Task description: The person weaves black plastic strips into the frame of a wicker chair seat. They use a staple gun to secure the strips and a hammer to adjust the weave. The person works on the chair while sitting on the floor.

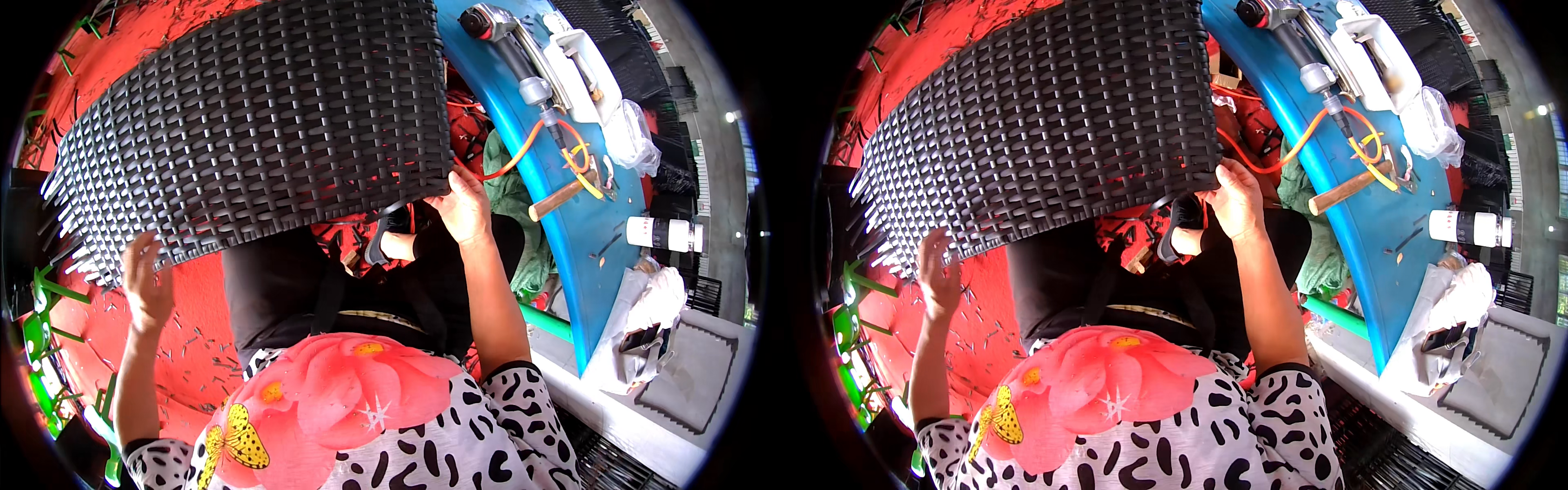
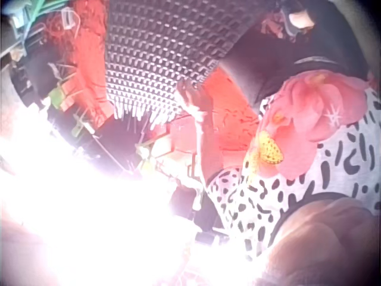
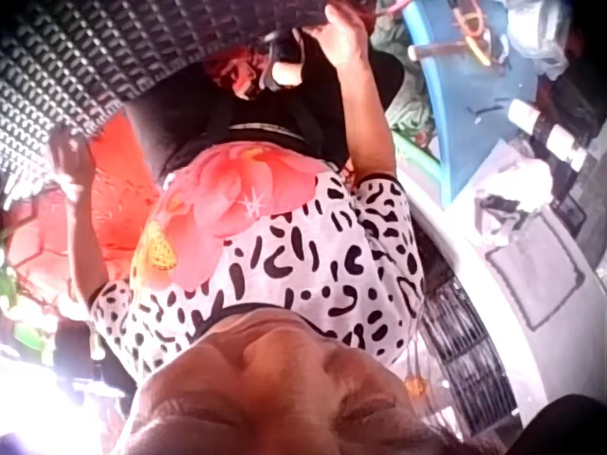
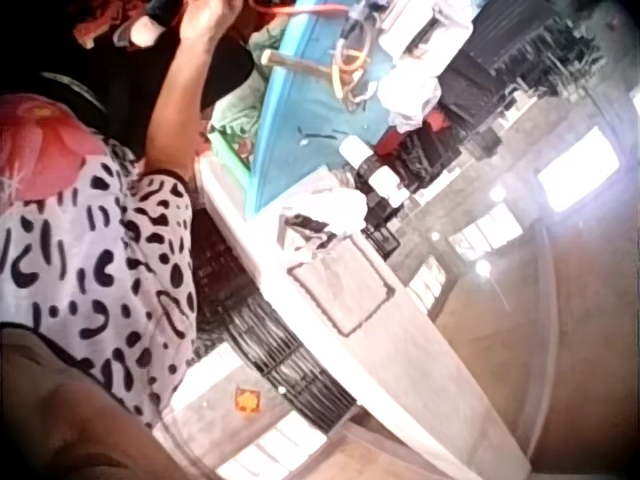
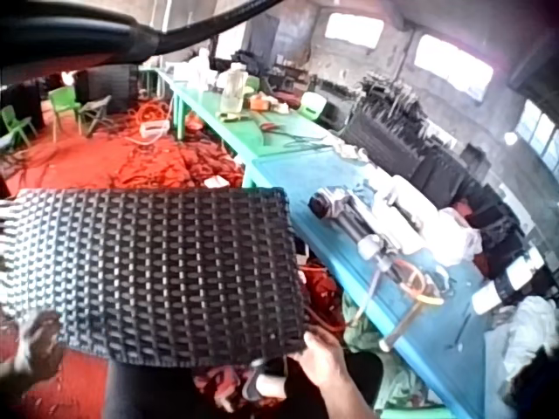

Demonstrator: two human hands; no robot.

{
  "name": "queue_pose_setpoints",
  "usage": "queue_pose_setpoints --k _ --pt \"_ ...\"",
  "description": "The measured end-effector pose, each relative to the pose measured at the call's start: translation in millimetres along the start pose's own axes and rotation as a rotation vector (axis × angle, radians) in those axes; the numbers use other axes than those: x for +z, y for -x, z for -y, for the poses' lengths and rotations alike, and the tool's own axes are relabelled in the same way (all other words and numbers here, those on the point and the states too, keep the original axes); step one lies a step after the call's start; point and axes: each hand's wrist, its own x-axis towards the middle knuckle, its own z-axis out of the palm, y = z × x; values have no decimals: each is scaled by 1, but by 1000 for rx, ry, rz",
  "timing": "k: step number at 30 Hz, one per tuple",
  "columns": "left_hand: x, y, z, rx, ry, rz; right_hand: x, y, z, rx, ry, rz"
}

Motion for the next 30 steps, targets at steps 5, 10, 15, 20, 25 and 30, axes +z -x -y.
queue_pose_setpoints --k 5,10,15,20,25,30 --pt "38 -29 -59 125 109 30 2 -1 -8 -93 -26 -1" --pt "36 -17 -65 112 100 54 4 -2 -11 -152 -26 -11" --pt "37 -12 -73 136 133 57 6 -3 -11 -162 49 -39" --pt "41 -33 -75 105 108 25 8 0 2 -47 41 -8" --pt "38 -31 -67 135 98 8 -5 -1 6 -35 91 64" --pt "45 -34 -92 184 186 32 -14 -7 7 -21 54 107"
